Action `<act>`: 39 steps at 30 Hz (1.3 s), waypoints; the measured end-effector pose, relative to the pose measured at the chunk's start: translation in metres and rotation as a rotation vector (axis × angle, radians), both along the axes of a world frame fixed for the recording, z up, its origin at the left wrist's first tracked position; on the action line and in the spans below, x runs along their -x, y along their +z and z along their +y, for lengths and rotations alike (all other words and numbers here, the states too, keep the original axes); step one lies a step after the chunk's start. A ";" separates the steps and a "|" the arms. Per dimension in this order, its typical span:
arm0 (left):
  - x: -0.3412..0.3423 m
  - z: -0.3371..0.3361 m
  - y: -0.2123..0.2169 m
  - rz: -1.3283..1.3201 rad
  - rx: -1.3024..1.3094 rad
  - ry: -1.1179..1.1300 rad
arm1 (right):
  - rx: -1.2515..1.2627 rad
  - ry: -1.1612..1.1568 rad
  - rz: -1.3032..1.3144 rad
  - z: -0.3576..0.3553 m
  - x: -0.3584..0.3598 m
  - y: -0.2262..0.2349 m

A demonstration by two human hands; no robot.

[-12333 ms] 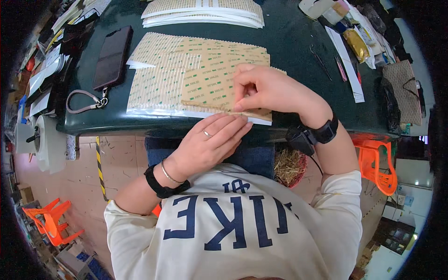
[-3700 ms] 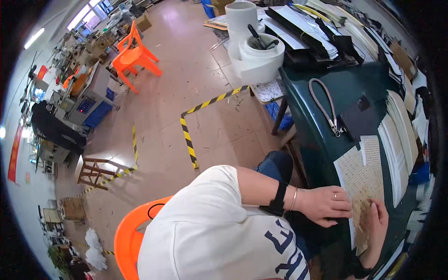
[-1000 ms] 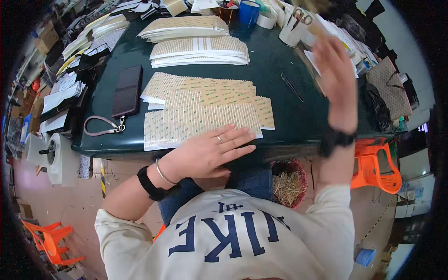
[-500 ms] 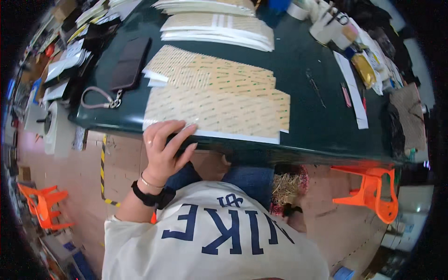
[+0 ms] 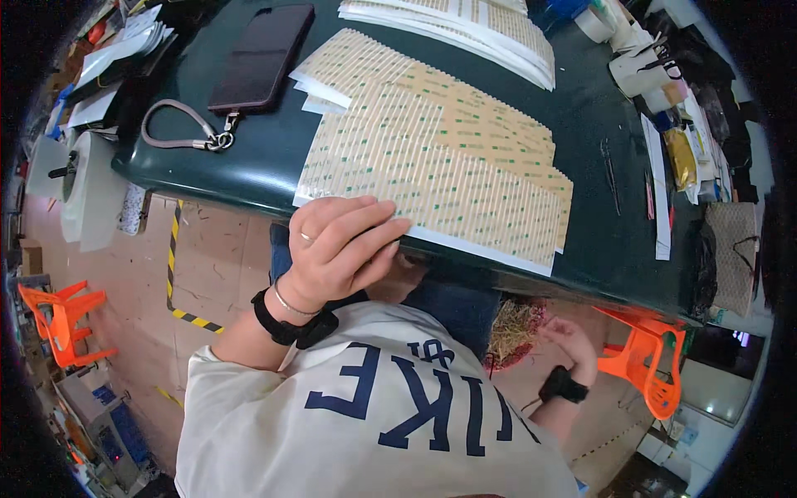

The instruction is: Peeling and applying small adhesive labels onto sheets at a manual assembly station.

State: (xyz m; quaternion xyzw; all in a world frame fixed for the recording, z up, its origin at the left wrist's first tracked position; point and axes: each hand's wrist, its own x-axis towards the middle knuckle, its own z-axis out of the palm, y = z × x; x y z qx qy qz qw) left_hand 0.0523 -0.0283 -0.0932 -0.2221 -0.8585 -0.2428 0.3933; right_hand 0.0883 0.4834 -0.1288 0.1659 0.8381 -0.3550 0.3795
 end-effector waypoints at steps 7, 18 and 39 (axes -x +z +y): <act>0.002 -0.002 -0.005 0.044 -0.002 -0.010 | 0.424 0.749 0.648 -0.187 0.102 0.171; 0.001 0.001 -0.006 0.039 -0.021 0.027 | 0.206 1.062 0.899 -0.313 0.170 0.143; 0.001 0.005 -0.006 0.055 0.038 0.055 | 0.432 0.767 0.898 -0.307 0.174 0.131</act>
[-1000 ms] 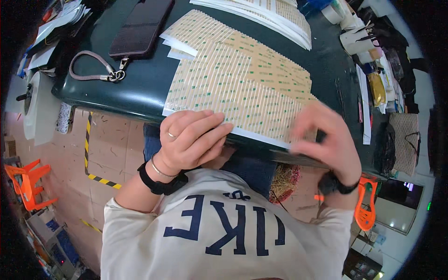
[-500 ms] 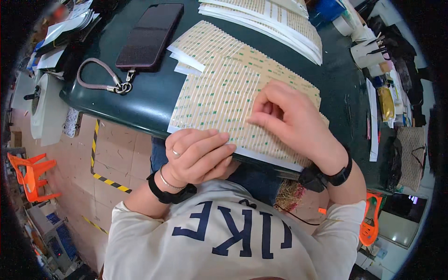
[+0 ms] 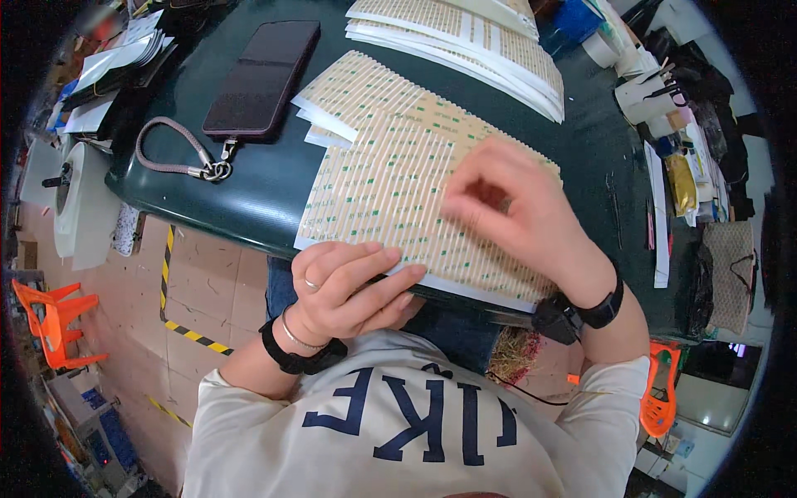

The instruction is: Peeling and applying small adhesive labels onto sheets at a manual assembly station.

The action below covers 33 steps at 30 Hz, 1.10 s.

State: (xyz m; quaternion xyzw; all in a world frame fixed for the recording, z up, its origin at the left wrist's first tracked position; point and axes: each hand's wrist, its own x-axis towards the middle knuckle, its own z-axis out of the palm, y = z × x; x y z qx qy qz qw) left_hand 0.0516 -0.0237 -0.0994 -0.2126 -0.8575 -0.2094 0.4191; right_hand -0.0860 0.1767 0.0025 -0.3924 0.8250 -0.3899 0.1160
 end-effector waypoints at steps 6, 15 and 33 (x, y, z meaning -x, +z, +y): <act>0.001 0.001 0.003 0.011 -0.004 0.007 | -0.068 0.169 0.074 -0.001 -0.004 0.000; -0.001 0.000 0.002 -0.021 0.006 0.002 | 0.047 0.192 0.092 0.000 0.007 -0.008; -0.014 0.015 0.045 -0.390 0.101 0.130 | 0.269 -0.184 -0.013 0.038 0.040 0.044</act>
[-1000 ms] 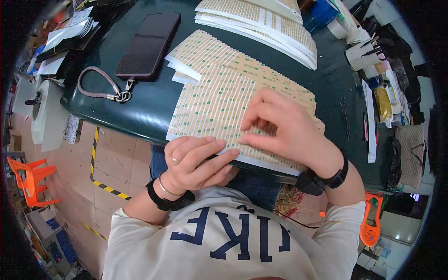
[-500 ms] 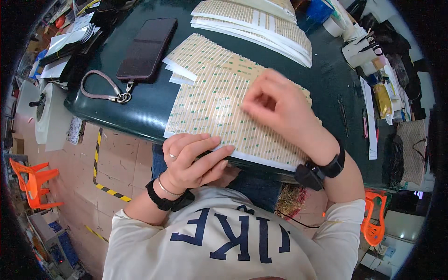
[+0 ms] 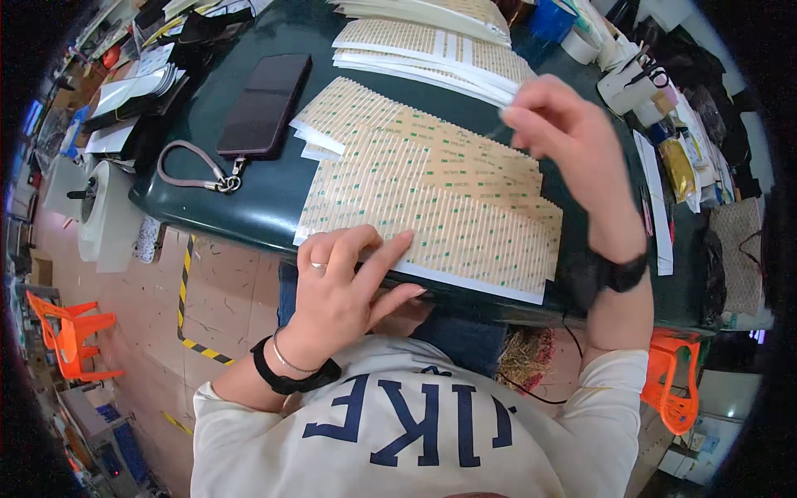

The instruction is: Peeling and applying small adhesive labels onto sheets at a manual assembly station.

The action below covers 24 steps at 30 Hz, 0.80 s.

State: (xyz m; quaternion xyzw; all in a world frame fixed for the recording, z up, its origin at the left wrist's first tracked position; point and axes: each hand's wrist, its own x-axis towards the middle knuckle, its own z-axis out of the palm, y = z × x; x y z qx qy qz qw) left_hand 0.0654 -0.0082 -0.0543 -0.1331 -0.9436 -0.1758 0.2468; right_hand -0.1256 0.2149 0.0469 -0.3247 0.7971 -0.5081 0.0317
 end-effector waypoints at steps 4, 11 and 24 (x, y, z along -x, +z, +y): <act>0.011 0.003 0.016 -0.022 -0.048 -0.122 | 0.057 -0.124 0.020 0.073 -0.046 0.025; 0.022 0.026 0.028 -0.190 0.001 -0.317 | 0.265 -0.454 -0.132 0.278 -0.191 -0.079; 0.028 -0.016 0.059 -0.134 -1.760 -0.473 | -1.039 -1.043 -0.874 0.317 -0.342 -0.507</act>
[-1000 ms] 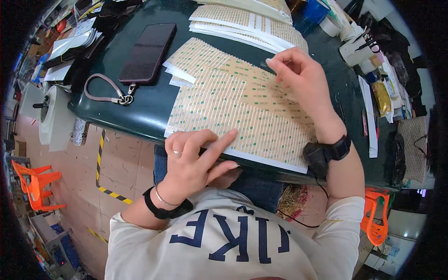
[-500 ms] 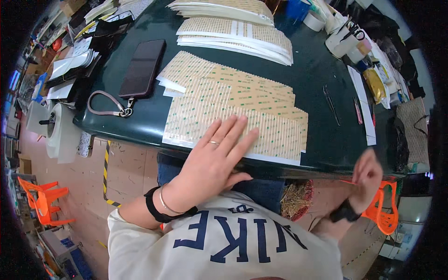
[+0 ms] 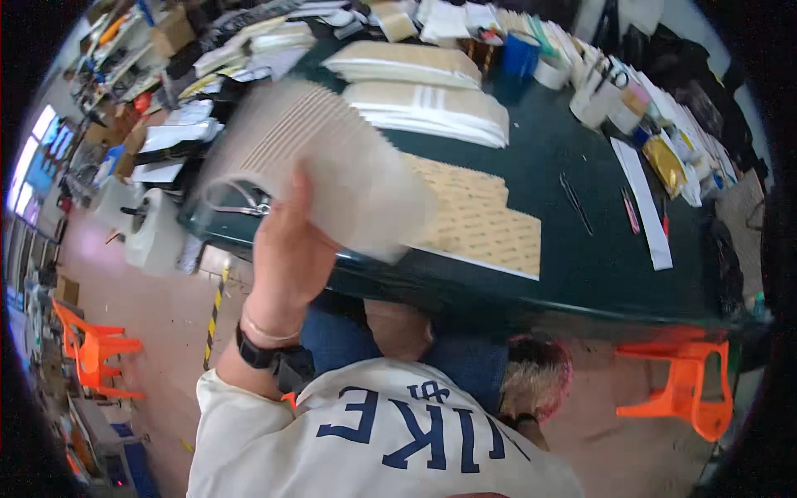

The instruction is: Peeling and applying small adhesive labels onto sheets at a manual assembly station.

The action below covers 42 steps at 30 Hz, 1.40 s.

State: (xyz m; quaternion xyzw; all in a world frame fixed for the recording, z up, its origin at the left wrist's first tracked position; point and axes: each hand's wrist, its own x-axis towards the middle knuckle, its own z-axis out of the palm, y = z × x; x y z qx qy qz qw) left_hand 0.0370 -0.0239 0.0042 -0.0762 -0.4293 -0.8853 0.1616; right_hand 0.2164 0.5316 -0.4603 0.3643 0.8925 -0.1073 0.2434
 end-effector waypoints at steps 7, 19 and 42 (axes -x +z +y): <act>0.011 0.049 0.035 -0.012 -0.118 -0.319 | -0.038 -0.061 0.065 0.021 0.009 0.015; 0.025 0.113 -0.003 -0.128 -0.184 -0.646 | -0.089 0.194 0.254 0.008 -0.030 0.054; 0.065 0.135 -0.019 -0.305 -0.083 -0.487 | 0.102 0.192 -0.466 0.028 0.057 -0.136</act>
